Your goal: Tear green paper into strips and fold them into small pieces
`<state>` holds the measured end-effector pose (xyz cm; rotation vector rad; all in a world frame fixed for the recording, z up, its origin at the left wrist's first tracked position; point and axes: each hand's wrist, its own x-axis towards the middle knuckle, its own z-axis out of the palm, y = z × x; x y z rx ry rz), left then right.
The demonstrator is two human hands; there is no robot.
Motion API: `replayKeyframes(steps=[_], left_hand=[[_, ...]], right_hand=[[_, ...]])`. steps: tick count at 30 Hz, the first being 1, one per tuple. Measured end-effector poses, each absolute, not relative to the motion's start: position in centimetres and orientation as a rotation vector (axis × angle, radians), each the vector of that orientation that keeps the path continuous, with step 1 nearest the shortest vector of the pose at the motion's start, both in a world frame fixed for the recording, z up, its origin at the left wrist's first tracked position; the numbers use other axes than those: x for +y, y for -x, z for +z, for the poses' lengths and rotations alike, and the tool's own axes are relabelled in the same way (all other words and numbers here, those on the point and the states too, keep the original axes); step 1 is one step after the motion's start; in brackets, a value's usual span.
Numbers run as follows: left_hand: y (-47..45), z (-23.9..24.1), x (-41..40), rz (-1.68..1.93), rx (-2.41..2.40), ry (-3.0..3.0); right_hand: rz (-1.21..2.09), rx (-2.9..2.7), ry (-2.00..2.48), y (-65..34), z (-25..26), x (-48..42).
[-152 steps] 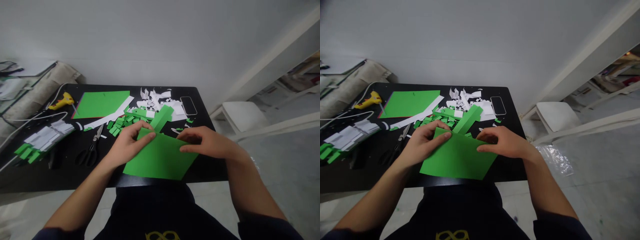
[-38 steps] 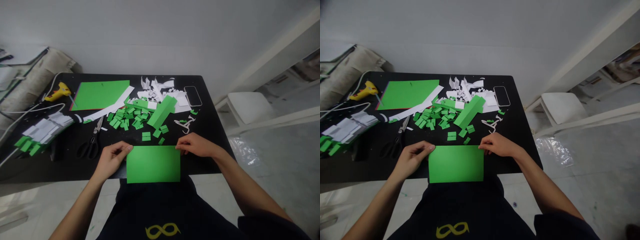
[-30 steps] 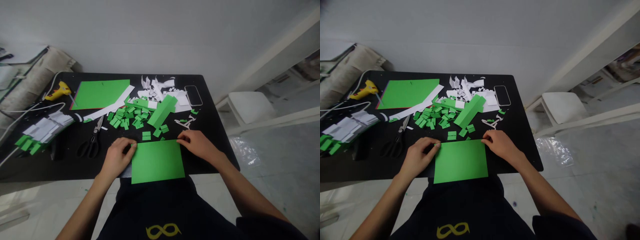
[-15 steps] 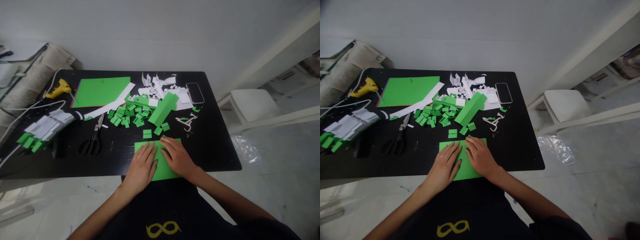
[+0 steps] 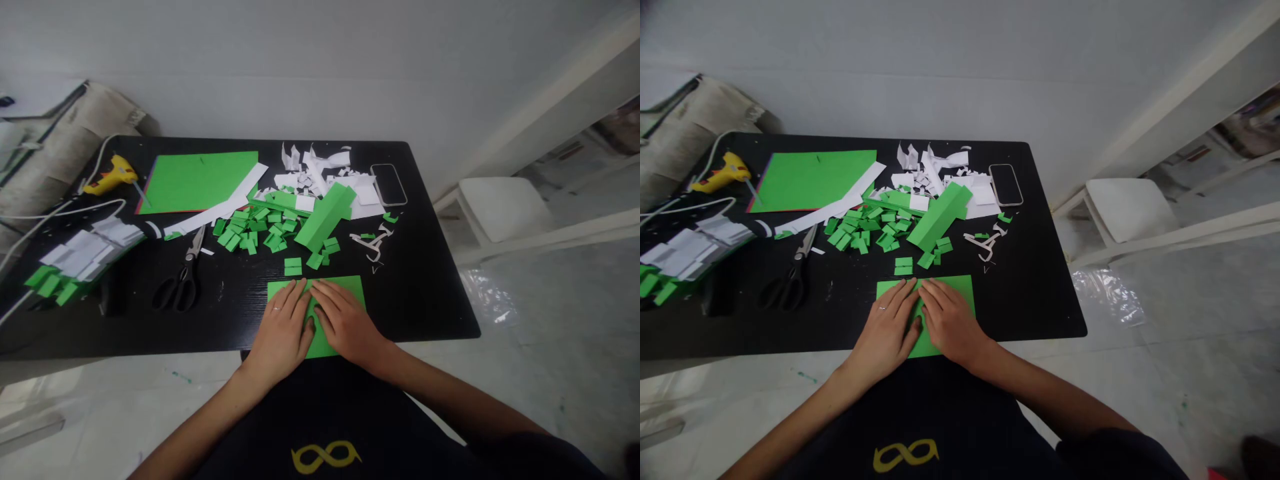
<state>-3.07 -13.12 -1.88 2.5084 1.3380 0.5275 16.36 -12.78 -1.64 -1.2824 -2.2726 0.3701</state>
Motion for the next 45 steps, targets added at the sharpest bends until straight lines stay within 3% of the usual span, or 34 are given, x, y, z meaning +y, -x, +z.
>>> replayKeyframes(steps=[23,36,45], left_hand=[[5.5,-2.1,-12.0,0.572,1.478,-2.498],[5.0,-2.6,-12.5,0.576,1.5,-2.496],[5.1,-2.6,-12.6,0.549,1.518,-2.532]], right_hand=[[0.352,-2.238,1.401,-18.2,-1.6,-12.6],[0.413,-2.281,1.293,-13.3,-2.2,-11.8],[0.282,-2.216,1.379,-15.5,-2.1,-12.3]])
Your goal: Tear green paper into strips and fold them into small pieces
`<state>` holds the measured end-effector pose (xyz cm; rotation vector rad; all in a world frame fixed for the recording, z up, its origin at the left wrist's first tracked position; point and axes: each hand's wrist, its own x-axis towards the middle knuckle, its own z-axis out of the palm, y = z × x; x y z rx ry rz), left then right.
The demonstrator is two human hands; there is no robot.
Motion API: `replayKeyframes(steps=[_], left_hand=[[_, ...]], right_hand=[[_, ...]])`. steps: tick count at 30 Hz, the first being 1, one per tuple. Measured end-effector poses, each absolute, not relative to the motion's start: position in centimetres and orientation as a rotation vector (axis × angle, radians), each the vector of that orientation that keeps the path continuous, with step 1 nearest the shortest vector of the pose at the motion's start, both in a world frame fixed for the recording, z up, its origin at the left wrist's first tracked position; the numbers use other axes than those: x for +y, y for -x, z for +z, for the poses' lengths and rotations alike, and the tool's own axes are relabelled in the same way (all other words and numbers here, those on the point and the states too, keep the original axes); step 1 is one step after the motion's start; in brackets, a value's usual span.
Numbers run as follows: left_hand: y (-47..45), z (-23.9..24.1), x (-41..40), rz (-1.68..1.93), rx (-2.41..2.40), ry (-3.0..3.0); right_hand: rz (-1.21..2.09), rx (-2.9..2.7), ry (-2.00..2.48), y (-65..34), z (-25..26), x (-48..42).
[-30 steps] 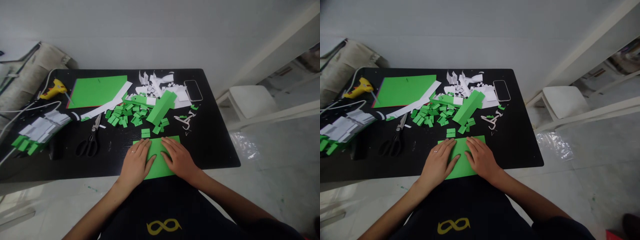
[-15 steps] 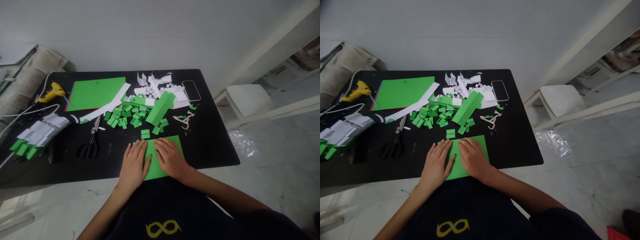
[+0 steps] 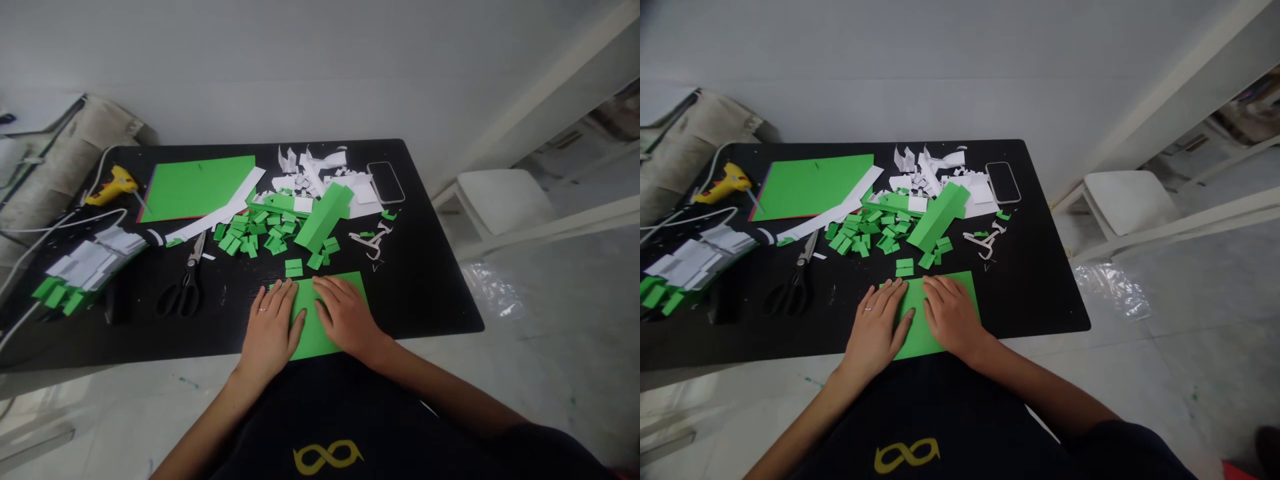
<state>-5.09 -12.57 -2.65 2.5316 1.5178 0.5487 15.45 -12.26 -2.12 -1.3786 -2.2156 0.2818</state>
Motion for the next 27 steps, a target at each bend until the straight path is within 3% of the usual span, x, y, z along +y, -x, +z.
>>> replayKeyframes(steps=[16,27], left_hand=[[4.8,-2.6,-12.6,0.551,1.526,-2.555],[5.3,-0.5,-7.8,0.488,1.478,-2.528]], right_hand=[[0.008,-2.063,1.622,-21.6,-1.4,-12.2],[0.554,-2.273,1.791,-14.8,0.2,-8.7]])
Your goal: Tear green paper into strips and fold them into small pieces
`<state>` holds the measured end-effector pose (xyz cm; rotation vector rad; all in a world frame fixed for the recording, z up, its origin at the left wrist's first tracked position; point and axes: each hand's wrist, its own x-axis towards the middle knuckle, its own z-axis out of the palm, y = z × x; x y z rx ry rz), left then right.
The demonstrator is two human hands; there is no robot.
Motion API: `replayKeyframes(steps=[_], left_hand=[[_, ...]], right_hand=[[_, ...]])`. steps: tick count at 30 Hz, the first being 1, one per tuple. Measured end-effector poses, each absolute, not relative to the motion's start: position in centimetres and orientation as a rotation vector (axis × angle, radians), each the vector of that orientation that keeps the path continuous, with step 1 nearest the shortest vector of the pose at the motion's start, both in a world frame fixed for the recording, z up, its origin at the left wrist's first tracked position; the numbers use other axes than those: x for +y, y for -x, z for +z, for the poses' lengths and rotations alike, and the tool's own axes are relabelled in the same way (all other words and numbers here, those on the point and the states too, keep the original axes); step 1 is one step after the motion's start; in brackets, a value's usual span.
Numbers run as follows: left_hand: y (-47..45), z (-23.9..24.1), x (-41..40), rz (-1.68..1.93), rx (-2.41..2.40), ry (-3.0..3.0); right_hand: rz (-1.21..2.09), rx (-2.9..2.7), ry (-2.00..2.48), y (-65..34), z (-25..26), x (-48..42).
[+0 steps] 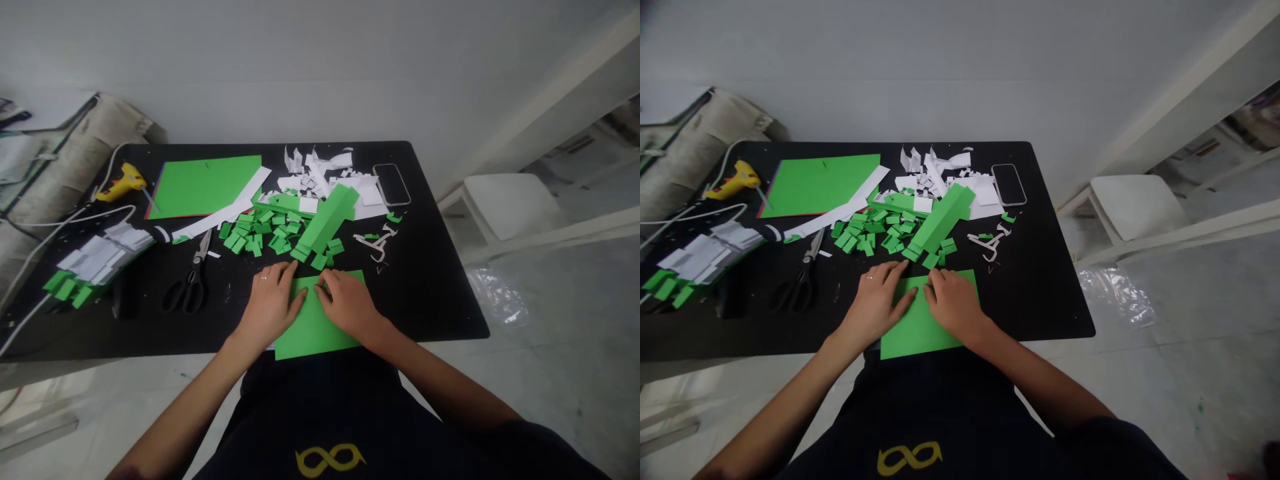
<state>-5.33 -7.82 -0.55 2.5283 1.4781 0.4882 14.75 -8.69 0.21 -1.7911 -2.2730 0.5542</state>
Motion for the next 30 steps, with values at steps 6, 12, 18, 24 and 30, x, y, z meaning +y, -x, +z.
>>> replayKeyframes(steps=[6,12,18,24,30], left_hand=[[4.9,-1.4,-8.7,0.605,1.508,-2.446],[4.5,-1.8,-9.5,0.583,1.51,-2.395],[4.4,-2.3,-9.4,0.633,1.515,-2.378],[4.3,-2.1,-9.3,0.585,1.536,-2.343],[4.4,-1.6,-9.2,0.546,1.529,-2.321]], right_hand=[[0.692,-2.264,1.92,-14.7,1.4,-8.2],[0.613,-2.292,2.029,-13.9,1.3,-7.5],[0.601,-2.193,2.181,-15.0,1.5,-7.1],[0.637,-2.148,2.196,-18.1,1.8,-7.1],[0.608,-2.064,2.25,-21.6,1.8,-7.4]])
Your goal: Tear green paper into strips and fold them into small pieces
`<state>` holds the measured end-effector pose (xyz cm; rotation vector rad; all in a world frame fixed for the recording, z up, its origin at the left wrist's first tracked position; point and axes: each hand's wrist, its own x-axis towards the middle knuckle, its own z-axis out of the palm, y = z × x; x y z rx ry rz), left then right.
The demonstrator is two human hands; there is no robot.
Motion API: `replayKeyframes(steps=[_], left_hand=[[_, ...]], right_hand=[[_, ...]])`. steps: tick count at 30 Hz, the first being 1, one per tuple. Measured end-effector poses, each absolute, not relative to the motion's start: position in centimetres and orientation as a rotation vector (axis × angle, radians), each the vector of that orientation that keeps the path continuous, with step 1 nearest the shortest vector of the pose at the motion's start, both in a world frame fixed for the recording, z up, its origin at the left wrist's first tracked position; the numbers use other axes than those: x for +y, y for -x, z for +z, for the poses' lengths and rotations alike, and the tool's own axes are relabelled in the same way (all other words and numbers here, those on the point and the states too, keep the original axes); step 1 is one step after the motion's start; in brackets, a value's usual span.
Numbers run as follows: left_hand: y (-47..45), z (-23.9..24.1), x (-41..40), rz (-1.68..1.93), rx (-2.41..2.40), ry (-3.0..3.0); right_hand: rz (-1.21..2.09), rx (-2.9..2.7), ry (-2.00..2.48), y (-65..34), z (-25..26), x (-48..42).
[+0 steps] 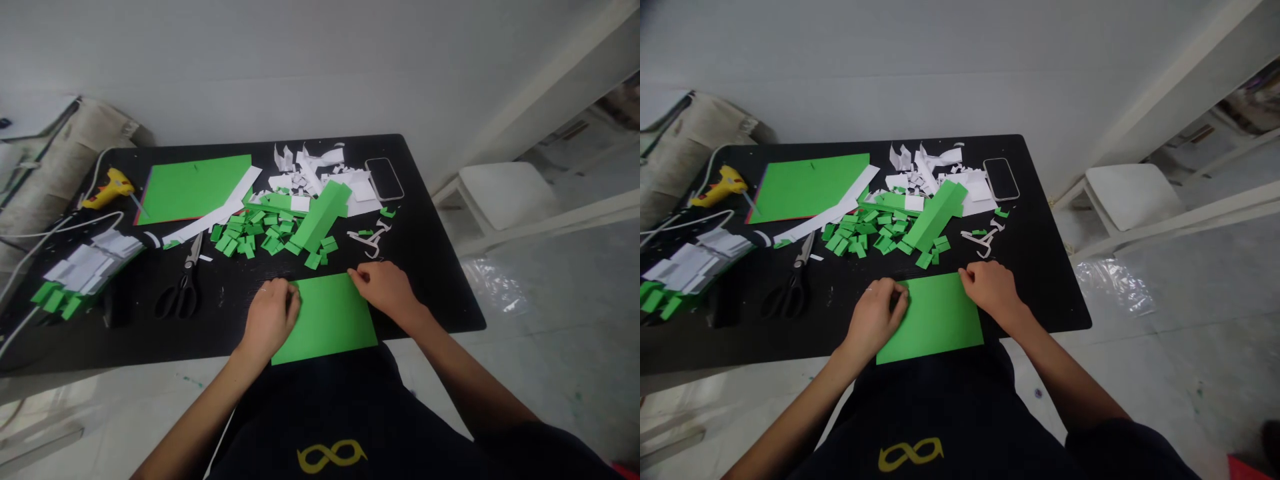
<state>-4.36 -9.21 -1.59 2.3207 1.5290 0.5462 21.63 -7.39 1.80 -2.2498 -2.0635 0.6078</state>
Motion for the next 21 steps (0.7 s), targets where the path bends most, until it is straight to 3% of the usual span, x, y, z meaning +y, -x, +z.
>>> replayKeyframes(steps=[9,13,21], left_hand=[[3.8,0.6,-7.5,0.361,1.543,-2.157],[1.3,1.4,-6.3,0.276,1.495,-2.142],[-1.8,2.0,-5.3,-0.096,1.683,-2.153]], right_hand=[[0.52,-1.929,2.202,-21.7,1.8,-7.9],[0.664,-2.014,1.929,-19.4,1.2,-8.5],[0.783,-2.051,1.911,-18.9,0.7,-8.6]])
